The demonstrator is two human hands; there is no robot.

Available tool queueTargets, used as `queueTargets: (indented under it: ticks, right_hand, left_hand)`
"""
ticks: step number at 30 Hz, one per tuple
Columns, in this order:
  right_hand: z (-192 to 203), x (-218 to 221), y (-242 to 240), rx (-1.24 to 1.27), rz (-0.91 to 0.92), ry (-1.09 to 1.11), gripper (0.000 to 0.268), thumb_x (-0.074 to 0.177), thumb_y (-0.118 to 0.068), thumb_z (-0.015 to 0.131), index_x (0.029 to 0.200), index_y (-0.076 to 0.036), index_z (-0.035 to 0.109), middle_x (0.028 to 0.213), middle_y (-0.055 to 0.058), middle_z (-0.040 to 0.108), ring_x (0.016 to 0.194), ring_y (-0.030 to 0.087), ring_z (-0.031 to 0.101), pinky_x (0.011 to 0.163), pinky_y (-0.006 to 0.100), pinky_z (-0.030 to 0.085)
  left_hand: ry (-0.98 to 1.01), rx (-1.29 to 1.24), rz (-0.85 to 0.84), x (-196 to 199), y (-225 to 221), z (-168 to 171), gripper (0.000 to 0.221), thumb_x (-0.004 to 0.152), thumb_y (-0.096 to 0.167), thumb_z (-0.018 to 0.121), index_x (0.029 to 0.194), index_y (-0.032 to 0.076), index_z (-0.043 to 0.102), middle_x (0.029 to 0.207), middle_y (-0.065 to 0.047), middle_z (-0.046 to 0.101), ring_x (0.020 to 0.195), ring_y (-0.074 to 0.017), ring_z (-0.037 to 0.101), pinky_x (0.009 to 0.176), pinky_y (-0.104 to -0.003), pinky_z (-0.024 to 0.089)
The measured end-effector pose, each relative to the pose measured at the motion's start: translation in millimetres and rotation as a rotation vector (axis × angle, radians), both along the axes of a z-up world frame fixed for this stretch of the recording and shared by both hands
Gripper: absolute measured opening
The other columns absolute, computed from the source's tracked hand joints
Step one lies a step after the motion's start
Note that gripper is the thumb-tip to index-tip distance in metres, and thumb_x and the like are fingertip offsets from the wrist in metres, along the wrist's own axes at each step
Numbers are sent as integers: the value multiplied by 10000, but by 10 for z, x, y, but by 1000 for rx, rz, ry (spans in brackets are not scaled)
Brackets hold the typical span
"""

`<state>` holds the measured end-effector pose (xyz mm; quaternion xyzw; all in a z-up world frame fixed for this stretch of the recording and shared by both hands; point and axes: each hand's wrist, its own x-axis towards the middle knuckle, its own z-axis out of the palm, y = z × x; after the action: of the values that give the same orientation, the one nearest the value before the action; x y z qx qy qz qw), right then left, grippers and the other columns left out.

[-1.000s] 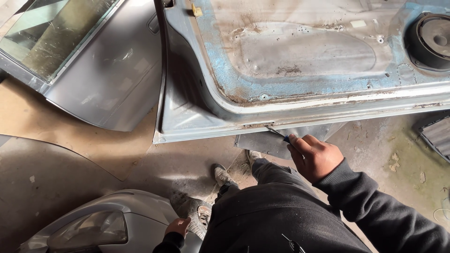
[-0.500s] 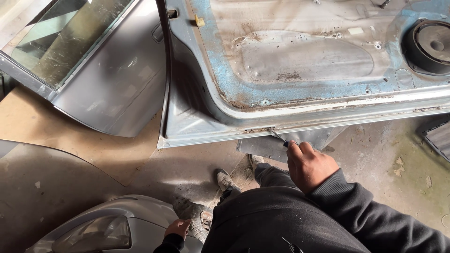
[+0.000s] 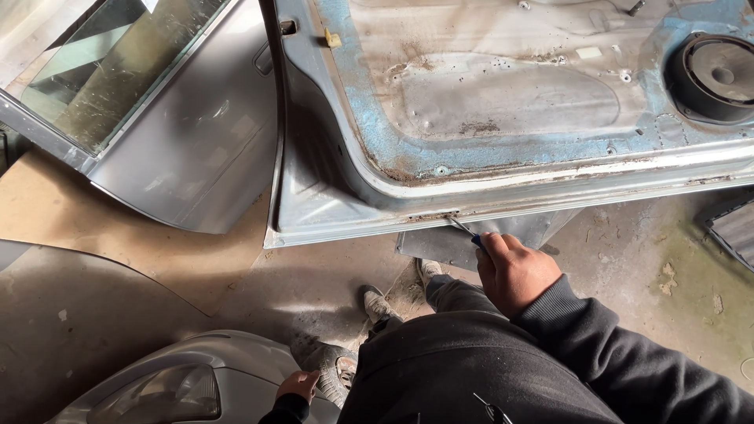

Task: Dismantling or inspecting a car door panel using a screwdriver to pry and loosen parts.

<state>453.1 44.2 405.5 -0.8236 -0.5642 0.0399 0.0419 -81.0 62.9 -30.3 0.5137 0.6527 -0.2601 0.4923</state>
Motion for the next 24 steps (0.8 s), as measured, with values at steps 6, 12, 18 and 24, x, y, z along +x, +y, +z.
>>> queueTargets:
  ticks: [6,12,18,24]
  right_hand:
    - [14,-10,28,19,-5,1,191,1040,-205,654,1174,-72,682,850,72,743,471,250,676,430,366,587]
    - [-13,28,30,42,11,-21,184,1028,-218,667,1166,-98,691,869,70,746,498,282,687,451,387,581]
    - [119,-63,221,-35,5,136,113,1017,-191,645,1032,-81,627,815,72,742,552,287,705,525,390,617]
    - [111,30,268,-209,-26,63,163,1066,-260,594,1111,-104,611,834,78,755,573,279,744,532,384,647]
  left_hand:
    - [-36,-3,107,-1,-33,-12,619,946,607,706,1270,86,796,865,-52,854,795,-154,807,807,-287,606]
    - [51,26,-5,-26,-35,-20,651,931,695,648,1281,169,801,793,26,840,826,-139,794,850,-269,591]
    - [37,-9,5,-73,-105,14,663,947,693,632,1294,149,785,826,16,848,846,-127,805,874,-263,592]
    - [13,1,163,-48,-111,-51,652,931,599,714,1316,78,788,919,-65,879,849,-165,844,855,-295,616]
